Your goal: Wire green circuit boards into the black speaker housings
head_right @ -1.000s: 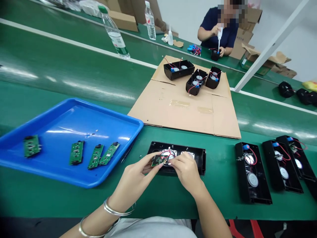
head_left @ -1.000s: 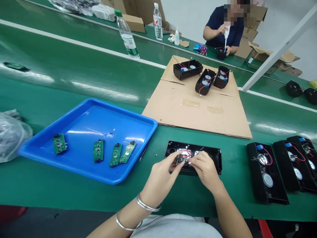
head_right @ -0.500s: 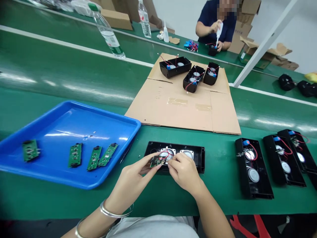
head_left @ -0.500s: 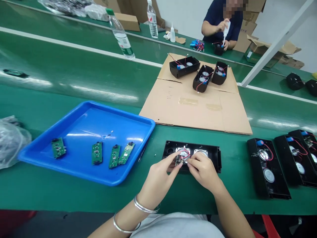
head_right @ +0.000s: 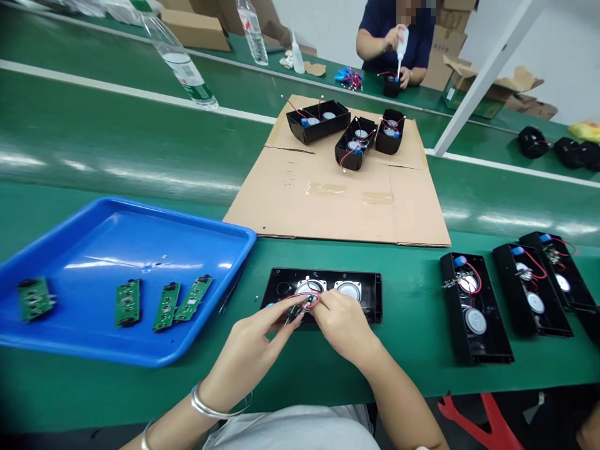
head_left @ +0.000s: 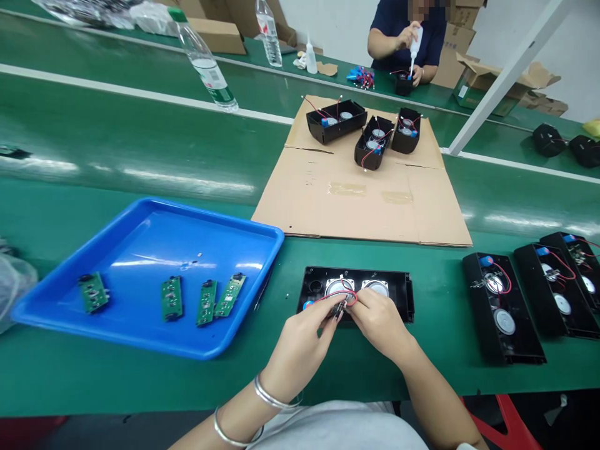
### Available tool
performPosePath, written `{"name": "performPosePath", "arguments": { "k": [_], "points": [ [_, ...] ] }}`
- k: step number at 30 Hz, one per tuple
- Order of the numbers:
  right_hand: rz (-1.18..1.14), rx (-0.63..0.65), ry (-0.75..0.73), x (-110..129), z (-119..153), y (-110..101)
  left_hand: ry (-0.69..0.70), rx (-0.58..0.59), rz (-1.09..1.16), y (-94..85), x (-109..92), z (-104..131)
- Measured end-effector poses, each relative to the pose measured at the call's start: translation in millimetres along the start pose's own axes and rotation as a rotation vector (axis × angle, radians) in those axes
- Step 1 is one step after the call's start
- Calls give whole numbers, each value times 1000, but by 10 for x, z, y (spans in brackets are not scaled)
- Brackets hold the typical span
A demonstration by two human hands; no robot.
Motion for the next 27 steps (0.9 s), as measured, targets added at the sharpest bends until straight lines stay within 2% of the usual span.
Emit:
{"name": "performPosePath", "arguments": {
  "k": [6,10,14,18,22,25,27],
  "points": [
    [-249,-81,150,-37,15,-52,-59,87,124,-24,-11,21],
    [-406,-94,141,-35,1,-82,-60,103,154,-29,-32,46],
    [-425,-101,167,-25,-1,-77,-48,84,157,-13,-32,57],
    [-452,-44,283,-50,-10,-77,-60,83,159,-64,-36,61],
    [-669,31,392,-80,-73,-71,-114,64,185,-195,-47,65],
    [-769,-18,426,-96,-125,-50,-177,47,208,-264,-35,53],
    [-809,-83,521,-126,-114,-27,-204,46,217,-268,-20,41]
  ]
}}
Point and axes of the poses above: each hand's wrist, its own z-axis away from the middle knuckle, its own y-axis out of the palm, x = y × z, the point moved 2 cm from there along -z, towards the middle knuckle, and after that the axes turned 15 degrees about -y, right-handed, at the moved point
